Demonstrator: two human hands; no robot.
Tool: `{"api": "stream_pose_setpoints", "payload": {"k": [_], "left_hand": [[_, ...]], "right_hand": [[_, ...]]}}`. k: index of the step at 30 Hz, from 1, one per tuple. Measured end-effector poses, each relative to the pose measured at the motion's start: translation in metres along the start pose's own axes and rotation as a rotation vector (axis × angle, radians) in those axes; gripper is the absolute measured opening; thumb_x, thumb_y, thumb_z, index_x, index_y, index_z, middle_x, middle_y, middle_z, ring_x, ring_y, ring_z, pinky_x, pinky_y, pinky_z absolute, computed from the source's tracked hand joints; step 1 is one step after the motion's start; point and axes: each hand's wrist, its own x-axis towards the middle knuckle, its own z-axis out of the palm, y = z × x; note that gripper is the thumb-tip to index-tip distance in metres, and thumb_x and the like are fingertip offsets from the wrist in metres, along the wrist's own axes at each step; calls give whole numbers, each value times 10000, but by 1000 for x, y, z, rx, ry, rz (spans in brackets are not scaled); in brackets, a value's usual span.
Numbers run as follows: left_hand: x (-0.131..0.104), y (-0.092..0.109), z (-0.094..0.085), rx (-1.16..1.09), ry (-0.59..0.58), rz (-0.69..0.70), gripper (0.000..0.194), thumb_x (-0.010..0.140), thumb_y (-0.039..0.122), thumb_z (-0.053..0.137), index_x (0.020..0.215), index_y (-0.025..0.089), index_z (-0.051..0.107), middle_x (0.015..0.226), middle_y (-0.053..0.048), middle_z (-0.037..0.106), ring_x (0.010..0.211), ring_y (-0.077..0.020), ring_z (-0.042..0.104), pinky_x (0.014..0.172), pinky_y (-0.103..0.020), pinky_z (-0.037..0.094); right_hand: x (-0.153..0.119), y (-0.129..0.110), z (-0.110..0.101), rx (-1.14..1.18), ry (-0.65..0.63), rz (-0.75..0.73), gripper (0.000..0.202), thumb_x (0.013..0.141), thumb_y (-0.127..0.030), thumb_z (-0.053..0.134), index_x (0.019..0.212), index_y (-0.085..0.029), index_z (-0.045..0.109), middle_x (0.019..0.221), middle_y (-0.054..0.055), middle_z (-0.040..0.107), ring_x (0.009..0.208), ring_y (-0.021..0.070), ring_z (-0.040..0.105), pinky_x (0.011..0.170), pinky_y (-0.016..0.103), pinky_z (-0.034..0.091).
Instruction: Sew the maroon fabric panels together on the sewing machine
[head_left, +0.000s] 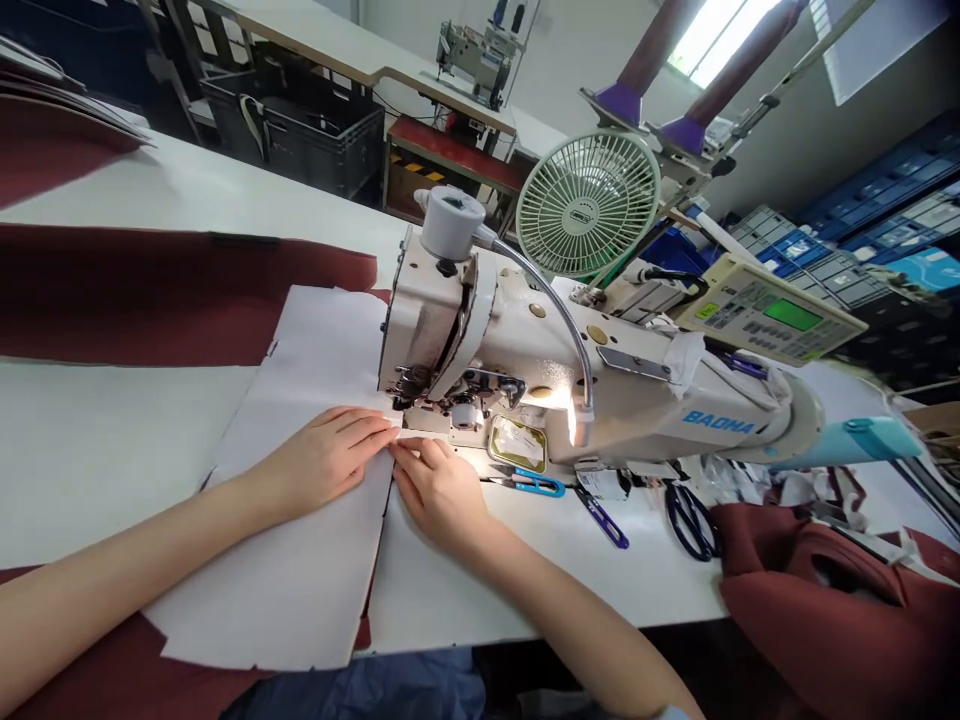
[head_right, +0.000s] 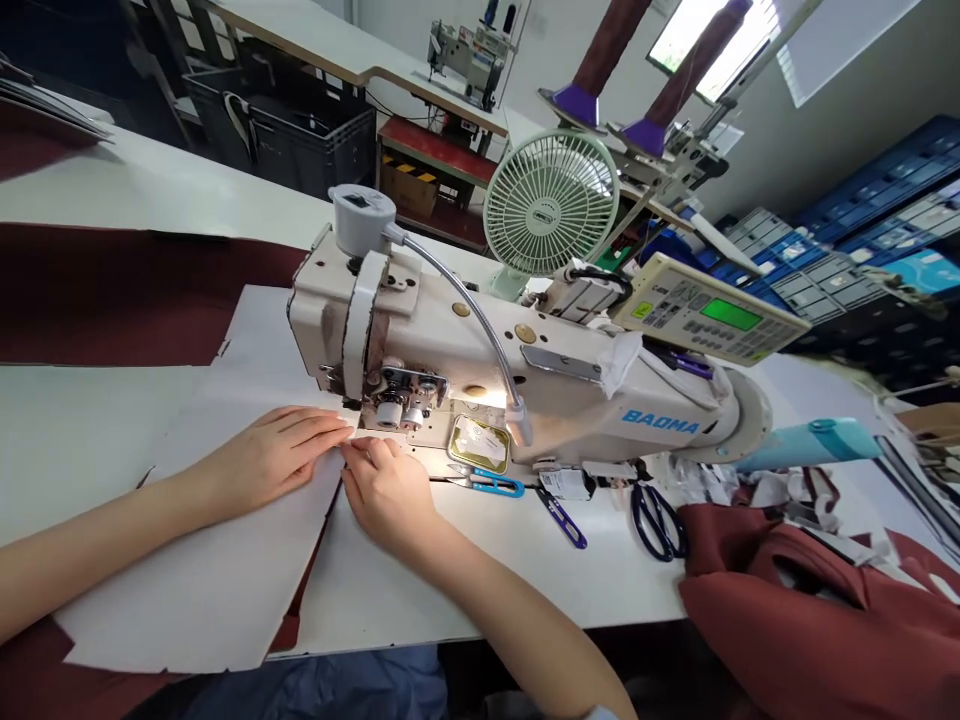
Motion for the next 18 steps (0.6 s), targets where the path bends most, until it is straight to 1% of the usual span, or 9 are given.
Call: {"api": "stream_pose_setpoints", "payload": {"k": [2,4,7,10,14,18], "left_hand": [[0,0,0,25,1,-8,435,902,61,458,1313,147,571,1266,-91,660,1200,-242,578,1067,-404,432],[0,0,-1,36,8,-27,418,904,70,468,1301,143,579,1258,-93,656,1201,-247,568,1077,-410,423],[1,0,-2,27,-17,-52,443,904,67,465,1330,139,562,1280,-95,641,1220,-246,552,1080,-409,419],[1,0,-2,2,-57,-56,497,894,46,447,1369,161,539,1320,-87,622,1259,-235,534,1083,-395,420],[2,1,-1,-6,-73,-74,529,889,48,425,1390,190,523,1367,-80,590,1273,-233,525,1071,-392,428],[5,4,-2,-10,-90,-117,554,860,45,419,1389,182,513,1357,-80,588,1231,-230,541,1039,-377,446]], "right_hand": [[-9,4,-2,82,53,-33,307,1016,-220,484,1267,-160,649,1165,126,682,989,198,630,852,327,554],[-11,6,-2,113,84,-45,301,1014,-207,475,1246,-165,662,1195,124,678,984,201,614,851,341,552],[-7,6,2,81,94,-66,315,1012,-224,488,1275,-172,653,1237,120,673,978,220,593,817,363,535],[-6,4,5,17,87,-68,327,1009,-245,506,1301,-182,638,1263,107,673,983,233,580,789,377,507],[-8,3,6,-35,90,-54,306,1001,-256,533,1280,-193,640,1267,89,676,972,234,567,778,385,478],[-8,4,6,-23,103,-64,274,971,-244,590,1235,-192,642,1255,81,678,1004,229,556,794,375,466]]}}
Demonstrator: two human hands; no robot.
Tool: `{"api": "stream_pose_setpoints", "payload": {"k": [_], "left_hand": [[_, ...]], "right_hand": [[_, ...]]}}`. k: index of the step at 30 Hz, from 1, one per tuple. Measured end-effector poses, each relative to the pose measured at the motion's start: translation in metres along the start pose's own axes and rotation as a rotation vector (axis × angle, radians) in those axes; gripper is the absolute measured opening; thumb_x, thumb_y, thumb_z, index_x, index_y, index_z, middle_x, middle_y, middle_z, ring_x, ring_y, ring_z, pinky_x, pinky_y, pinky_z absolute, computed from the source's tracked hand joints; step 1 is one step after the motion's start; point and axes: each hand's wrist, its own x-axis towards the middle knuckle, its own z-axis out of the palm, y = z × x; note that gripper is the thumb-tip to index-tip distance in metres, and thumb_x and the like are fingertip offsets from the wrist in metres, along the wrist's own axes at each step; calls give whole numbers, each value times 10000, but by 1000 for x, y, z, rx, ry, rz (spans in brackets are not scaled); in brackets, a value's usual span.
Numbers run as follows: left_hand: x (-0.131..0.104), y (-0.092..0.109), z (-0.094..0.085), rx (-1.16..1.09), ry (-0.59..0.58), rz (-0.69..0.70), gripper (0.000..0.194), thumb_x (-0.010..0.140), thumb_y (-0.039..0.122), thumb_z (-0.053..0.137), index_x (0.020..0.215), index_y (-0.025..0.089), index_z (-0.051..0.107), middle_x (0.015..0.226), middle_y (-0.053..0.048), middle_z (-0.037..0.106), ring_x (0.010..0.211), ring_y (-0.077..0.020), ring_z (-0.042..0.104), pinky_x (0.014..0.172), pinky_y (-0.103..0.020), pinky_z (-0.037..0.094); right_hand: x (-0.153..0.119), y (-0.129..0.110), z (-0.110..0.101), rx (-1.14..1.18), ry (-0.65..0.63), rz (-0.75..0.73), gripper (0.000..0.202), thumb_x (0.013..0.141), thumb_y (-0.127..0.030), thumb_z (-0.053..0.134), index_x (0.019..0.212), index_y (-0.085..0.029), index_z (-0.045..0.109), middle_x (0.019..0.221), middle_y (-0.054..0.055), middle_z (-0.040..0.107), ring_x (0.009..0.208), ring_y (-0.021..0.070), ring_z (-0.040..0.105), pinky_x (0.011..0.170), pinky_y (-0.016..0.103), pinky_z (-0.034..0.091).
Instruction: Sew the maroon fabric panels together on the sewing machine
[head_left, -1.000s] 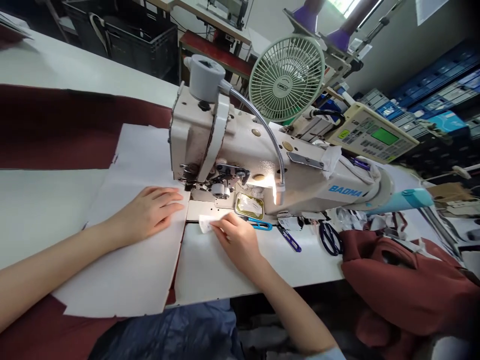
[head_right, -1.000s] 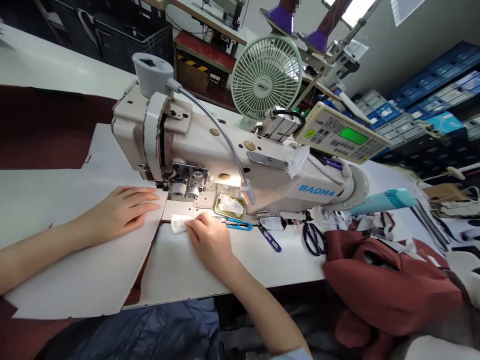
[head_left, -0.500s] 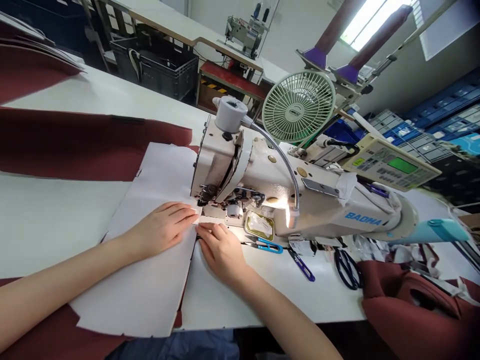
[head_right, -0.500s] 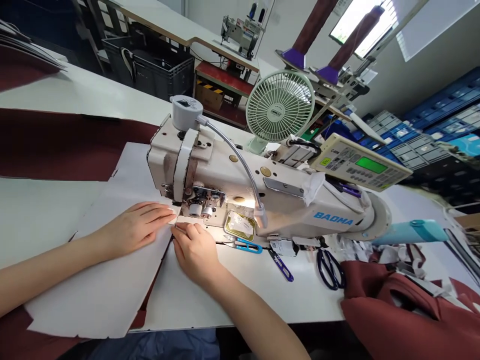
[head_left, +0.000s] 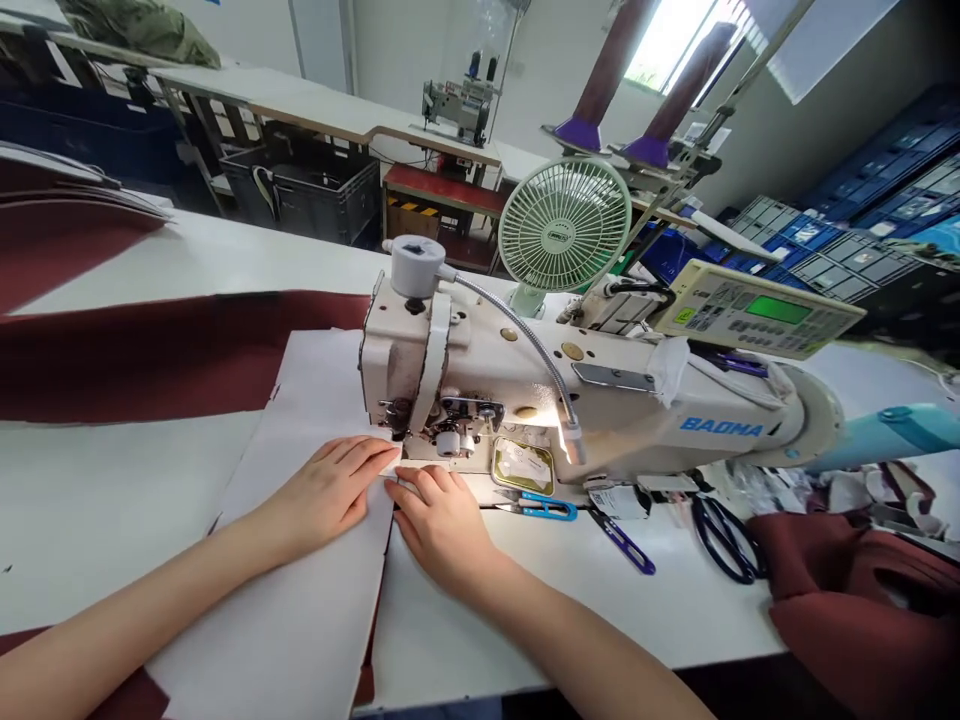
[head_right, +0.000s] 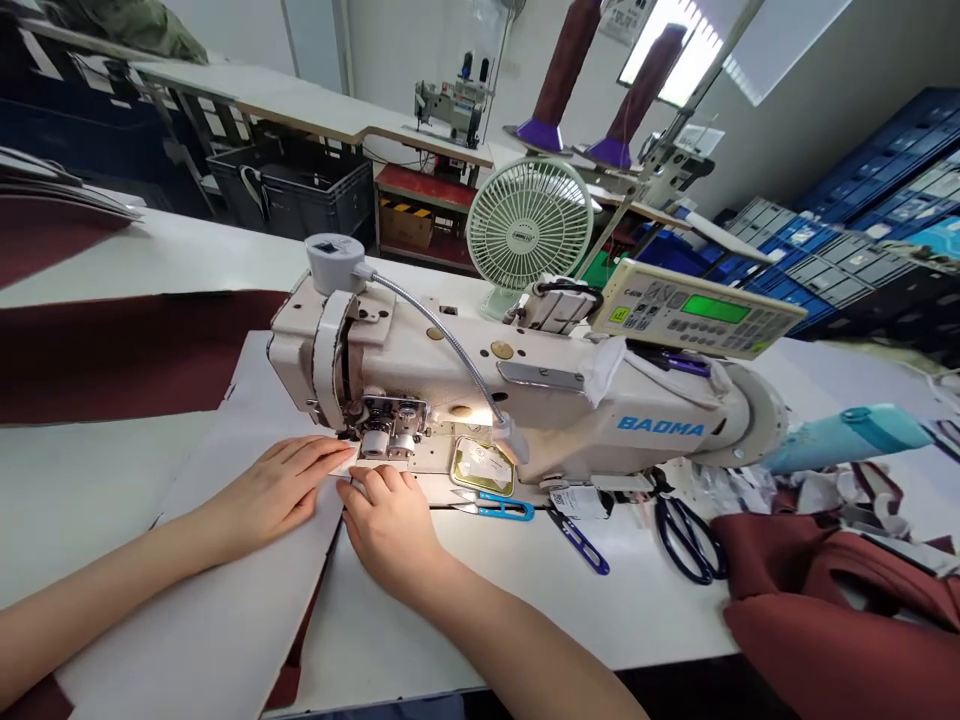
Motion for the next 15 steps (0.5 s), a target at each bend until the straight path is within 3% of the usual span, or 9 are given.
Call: {"api": "stream_pose_setpoints", "payload": {"k": [10,15], "left_hand": [[4,-2,4,-13,10,-25,583,827,38,434,1380,202,525,1330,-75,597,1223,-239,539,1035,-387,442],[17,-15,5,9,62,-2,357,849,70,457,1155,171,610,1081,-86,660,1032,-242,598,908,-380,483]], "right_hand": [[3,3,-2,22,-51,11,308,971,-241,590,1275,-198,613,1305,84,662,1076,240,561,843,388,460],[10,6,3,24,-56,71,351,971,-224,575,1321,-200,585,1379,83,627,1102,254,560,881,403,450]]}}
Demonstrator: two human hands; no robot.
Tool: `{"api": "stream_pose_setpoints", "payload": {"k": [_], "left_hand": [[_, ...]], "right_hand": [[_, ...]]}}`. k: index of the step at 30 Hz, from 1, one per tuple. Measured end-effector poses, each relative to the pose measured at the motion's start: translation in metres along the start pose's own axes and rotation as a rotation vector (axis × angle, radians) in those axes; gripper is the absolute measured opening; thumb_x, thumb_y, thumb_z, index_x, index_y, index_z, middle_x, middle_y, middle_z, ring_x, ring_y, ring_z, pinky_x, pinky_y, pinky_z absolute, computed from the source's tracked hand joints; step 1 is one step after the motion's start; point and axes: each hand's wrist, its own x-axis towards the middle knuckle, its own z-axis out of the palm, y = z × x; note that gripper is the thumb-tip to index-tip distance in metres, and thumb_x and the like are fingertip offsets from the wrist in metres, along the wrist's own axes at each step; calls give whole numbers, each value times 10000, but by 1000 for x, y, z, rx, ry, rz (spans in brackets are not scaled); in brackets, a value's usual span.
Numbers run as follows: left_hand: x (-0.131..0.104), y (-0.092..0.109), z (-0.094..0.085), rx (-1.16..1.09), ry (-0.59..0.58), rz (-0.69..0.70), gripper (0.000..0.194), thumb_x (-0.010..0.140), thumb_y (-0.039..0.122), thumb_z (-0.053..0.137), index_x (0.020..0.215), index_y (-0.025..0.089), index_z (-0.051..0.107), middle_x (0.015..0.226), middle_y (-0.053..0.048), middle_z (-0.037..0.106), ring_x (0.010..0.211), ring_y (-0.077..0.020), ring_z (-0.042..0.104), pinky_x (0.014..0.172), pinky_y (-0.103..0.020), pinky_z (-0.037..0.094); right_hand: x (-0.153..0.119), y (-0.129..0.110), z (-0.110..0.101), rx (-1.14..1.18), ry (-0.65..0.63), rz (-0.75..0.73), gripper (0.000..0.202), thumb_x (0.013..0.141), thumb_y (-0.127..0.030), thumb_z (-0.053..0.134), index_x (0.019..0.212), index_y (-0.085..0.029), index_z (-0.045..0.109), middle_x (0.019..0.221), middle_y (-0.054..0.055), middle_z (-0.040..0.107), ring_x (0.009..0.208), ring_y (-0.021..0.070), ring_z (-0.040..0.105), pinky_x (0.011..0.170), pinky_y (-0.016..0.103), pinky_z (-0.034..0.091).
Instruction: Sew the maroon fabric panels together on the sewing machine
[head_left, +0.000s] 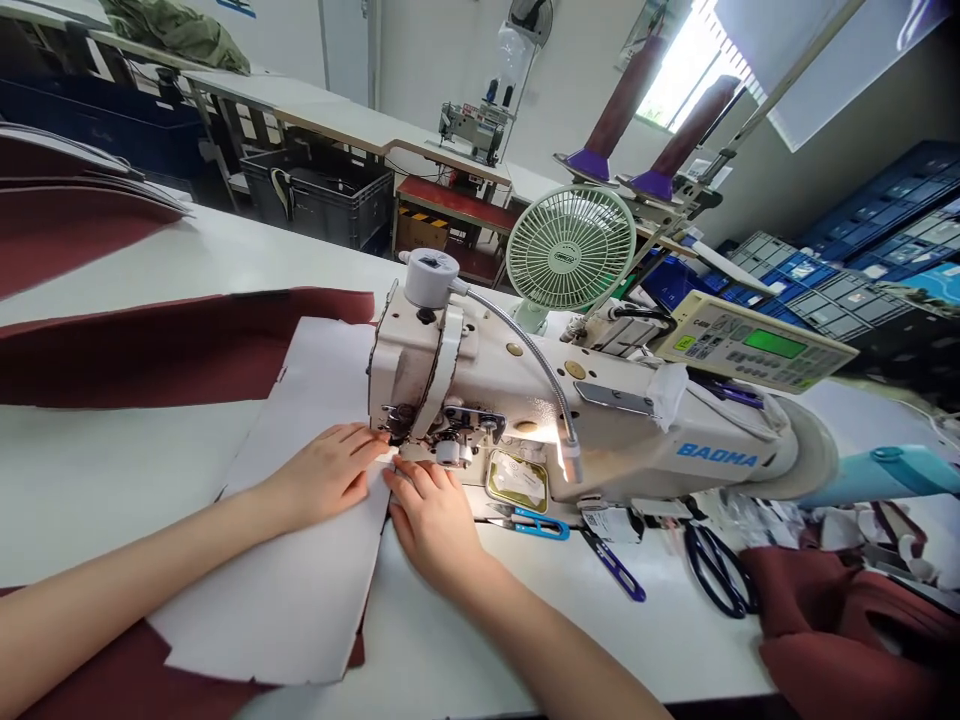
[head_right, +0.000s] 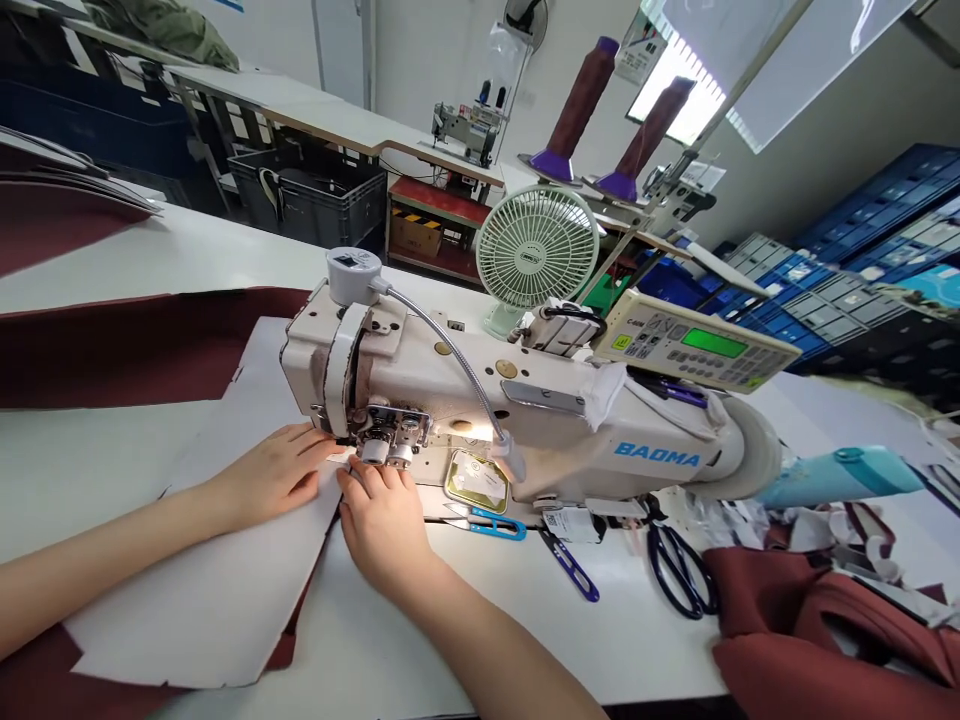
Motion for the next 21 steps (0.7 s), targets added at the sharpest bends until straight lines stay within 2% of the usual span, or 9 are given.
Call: {"api": "stream_pose_setpoints", "payload": {"k": [4,6,8,11,12,14,16,18,21], "left_hand": [[12,-12,0,8,-1,-9,200,848,100,479,972,170,619,882,-67,648,891,-239,612,831,-384,491],[15,-14,-3,11,-7,-8,191,880,120,479,978,176,634,899,-70,671,943,-244,627,895,-407,486],[10,-9,-11,14,-24,-36,232,918,134,463,1029,192,658,1031,-79,704,1093,-256,621,1003,-441,453],[-14,18,-29,-58,-98,-78,398,902,172,511,1273,260,627,1393,-55,611,1363,-283,491,1119,-462,405],[-26,32,-34,-112,-128,-90,529,874,182,538,1392,288,551,1493,-38,534,1415,-280,444,1136,-445,410],[-53,62,-39,-234,-176,-139,816,816,173,559,1580,290,298,1602,-31,402,1454,-251,409,1154,-381,432],[-77,86,-37,-274,-183,-218,941,764,128,537,1621,272,178,1634,-31,345,1467,-244,396,1167,-366,437],[-94,99,-31,-276,-117,-276,849,801,106,483,1600,288,262,1613,-16,386,1460,-241,410,1177,-386,433],[-102,101,-22,-315,14,-376,563,964,134,361,1478,325,487,1499,9,543,1363,-200,529,1131,-350,483]], "right_hand": [[2,2,1,43,-39,59,315,953,-199,574,1266,-172,592,1320,110,648,1110,265,556,906,414,439],[-2,1,-5,94,-72,80,240,917,-191,593,1154,-154,611,1274,125,650,1112,273,544,914,415,437],[-8,-3,-16,159,-114,29,264,850,-199,644,1105,-150,597,1263,131,626,1121,274,523,920,409,434],[-19,-15,-34,176,-194,-166,419,791,-302,724,1154,-162,568,1210,106,612,1065,267,512,889,402,430],[-22,-19,-38,151,-216,-233,434,796,-371,742,1140,-168,571,1152,90,622,1014,259,516,856,395,430],[-27,-28,-42,86,-231,-338,453,811,-502,751,1070,-172,581,1047,66,630,918,239,516,768,374,423],[-31,-35,-39,37,-200,-378,444,826,-542,748,1001,-170,580,986,58,630,868,223,518,698,352,406],[-33,-40,-34,-3,-148,-362,379,856,-495,740,959,-170,576,943,57,628,846,214,526,666,342,395],[-38,-46,-25,-49,-66,-347,216,910,-354,691,886,-175,574,849,41,600,783,199,523,611,334,374]]}}
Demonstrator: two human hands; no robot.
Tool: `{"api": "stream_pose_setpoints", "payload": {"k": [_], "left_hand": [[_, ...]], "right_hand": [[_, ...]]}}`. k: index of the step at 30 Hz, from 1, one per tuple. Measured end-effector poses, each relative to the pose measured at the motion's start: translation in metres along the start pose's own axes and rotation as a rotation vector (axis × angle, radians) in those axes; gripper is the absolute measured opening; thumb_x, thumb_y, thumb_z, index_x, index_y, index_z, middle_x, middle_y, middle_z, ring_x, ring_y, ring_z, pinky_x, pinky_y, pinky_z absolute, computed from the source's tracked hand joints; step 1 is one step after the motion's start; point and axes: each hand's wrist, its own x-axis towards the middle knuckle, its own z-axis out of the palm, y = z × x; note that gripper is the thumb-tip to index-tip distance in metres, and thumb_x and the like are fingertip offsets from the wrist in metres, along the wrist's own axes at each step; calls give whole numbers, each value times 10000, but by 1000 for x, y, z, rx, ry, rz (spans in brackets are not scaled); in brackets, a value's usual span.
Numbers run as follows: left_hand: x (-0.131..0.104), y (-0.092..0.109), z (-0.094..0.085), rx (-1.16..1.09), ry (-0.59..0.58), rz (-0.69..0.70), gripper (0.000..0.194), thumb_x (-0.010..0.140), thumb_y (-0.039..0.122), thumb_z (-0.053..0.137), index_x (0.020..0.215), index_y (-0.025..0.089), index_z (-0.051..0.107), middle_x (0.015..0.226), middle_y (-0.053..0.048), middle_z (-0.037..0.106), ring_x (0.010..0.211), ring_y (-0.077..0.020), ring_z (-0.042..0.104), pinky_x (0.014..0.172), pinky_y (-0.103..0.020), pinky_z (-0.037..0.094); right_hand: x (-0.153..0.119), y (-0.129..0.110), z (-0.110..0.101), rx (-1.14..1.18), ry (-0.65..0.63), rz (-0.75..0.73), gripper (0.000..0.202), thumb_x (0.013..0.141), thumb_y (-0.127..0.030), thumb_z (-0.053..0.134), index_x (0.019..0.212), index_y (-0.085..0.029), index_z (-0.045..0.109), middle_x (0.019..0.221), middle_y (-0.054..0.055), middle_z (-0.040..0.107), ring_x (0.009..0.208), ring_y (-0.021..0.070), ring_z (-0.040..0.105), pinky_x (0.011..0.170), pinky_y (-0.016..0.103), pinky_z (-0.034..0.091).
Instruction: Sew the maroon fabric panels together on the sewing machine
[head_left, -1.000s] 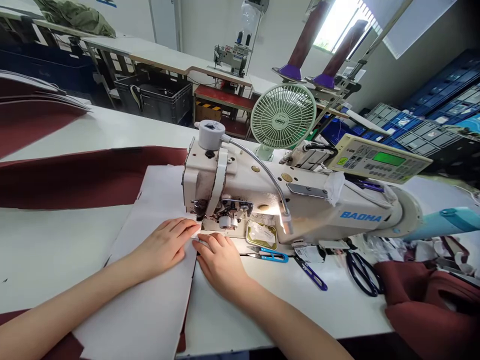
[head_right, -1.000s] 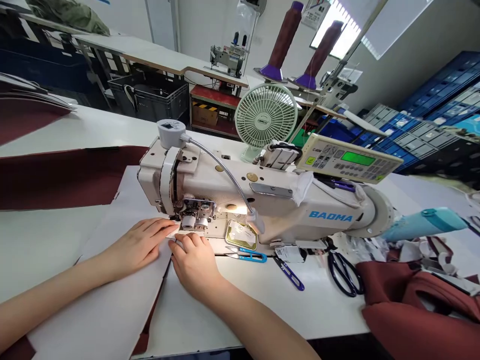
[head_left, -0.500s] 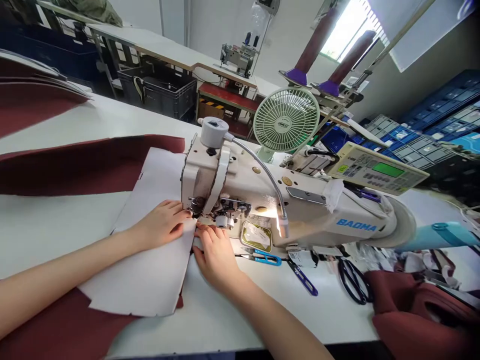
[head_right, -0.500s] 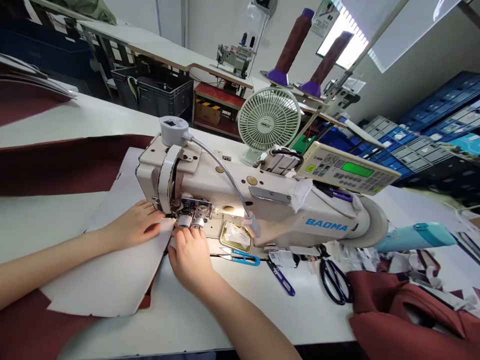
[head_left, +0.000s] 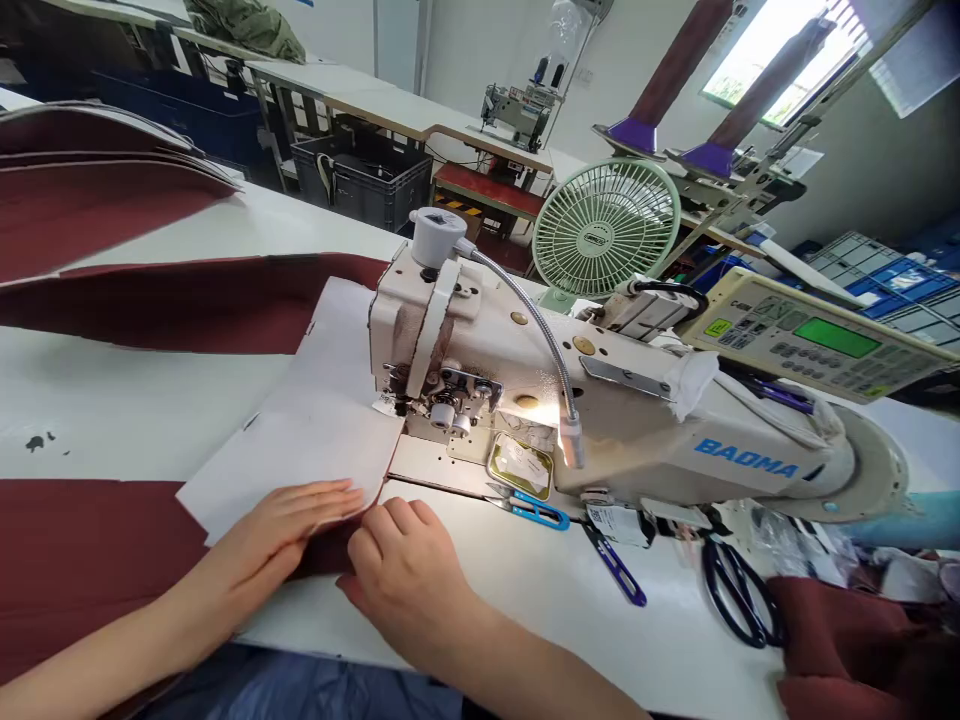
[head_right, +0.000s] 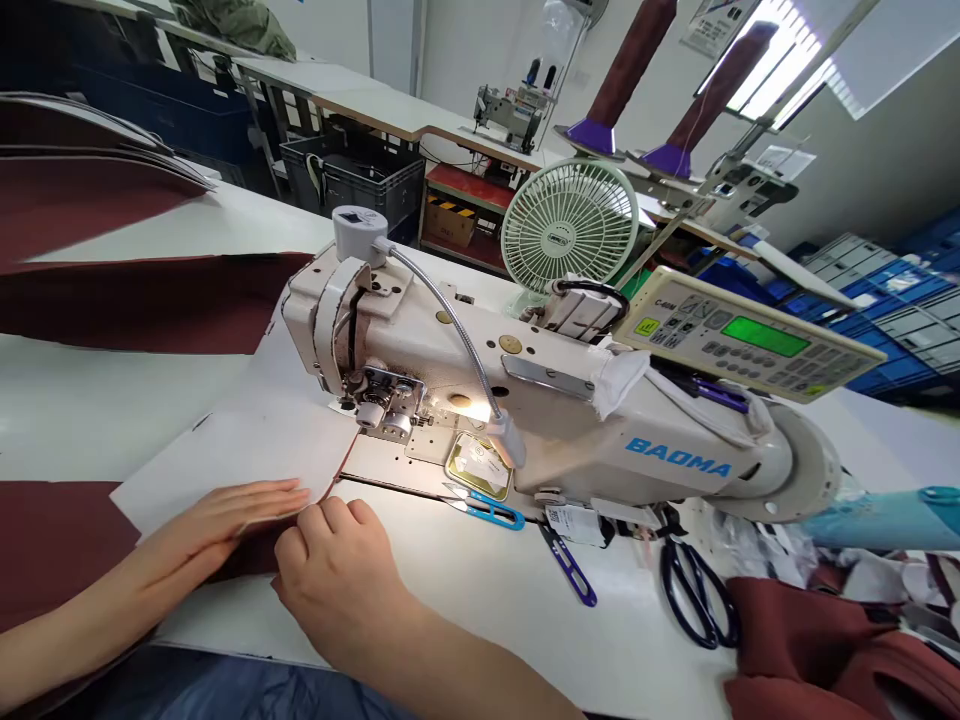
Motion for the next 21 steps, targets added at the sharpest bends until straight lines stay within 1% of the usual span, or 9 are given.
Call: {"api": "stream_pose_setpoints", "payload": {"k": [2,3,5,7,8,12,16,21], "left_hand": [[2,-2,3,-4,80,-48,450,1017,201,370,1408,322,558,1414,13,620,1277,-180,600,1062,-308,528],[4,-2,4,24,108,-37,415,1020,229,405,1390,317,570,1385,15,641,1257,-178,612,1041,-303,533],[6,-1,7,116,119,66,390,1006,249,462,1375,304,576,1360,20,658,1277,-183,593,1037,-310,508],[7,0,10,203,95,182,389,1006,233,458,1370,291,579,1376,21,649,1327,-190,547,1059,-326,458],[8,0,10,230,85,207,388,1013,221,438,1368,287,581,1386,20,642,1344,-190,528,1065,-331,436],[18,-11,7,258,49,238,364,1032,216,404,1328,282,606,1374,16,647,1334,-186,517,1054,-329,396],[35,-25,3,278,33,319,341,1028,205,428,1306,260,617,1334,4,668,1308,-189,531,1039,-327,385],[53,-37,3,303,7,346,332,1029,207,425,1285,250,631,1325,-17,672,1315,-213,533,1033,-354,391]], "right_hand": [[-2,-6,6,-18,45,-48,114,926,-232,642,855,-173,576,822,36,590,743,188,518,565,327,347],[-3,-9,9,-23,60,-79,94,925,-178,617,841,-170,577,809,38,589,728,185,518,550,323,338],[-5,-14,14,-32,62,-146,105,929,-122,575,831,-160,583,795,51,596,718,185,529,538,320,340],[-6,-18,17,-45,55,-185,127,933,-108,548,822,-157,586,776,65,600,706,189,536,531,318,347],[-6,-19,18,-54,58,-188,130,930,-105,539,821,-156,589,769,70,601,695,190,534,524,318,349],[-3,-21,25,-95,84,-132,132,909,-91,522,825,-146,608,757,82,601,653,185,520,501,313,358],[1,-18,33,-114,19,-39,150,926,-70,512,841,-151,605,790,90,616,683,186,535,522,307,399],[5,-9,37,-112,-37,16,132,944,-62,518,904,-124,628,916,118,640,758,194,545,579,324,437]]}}
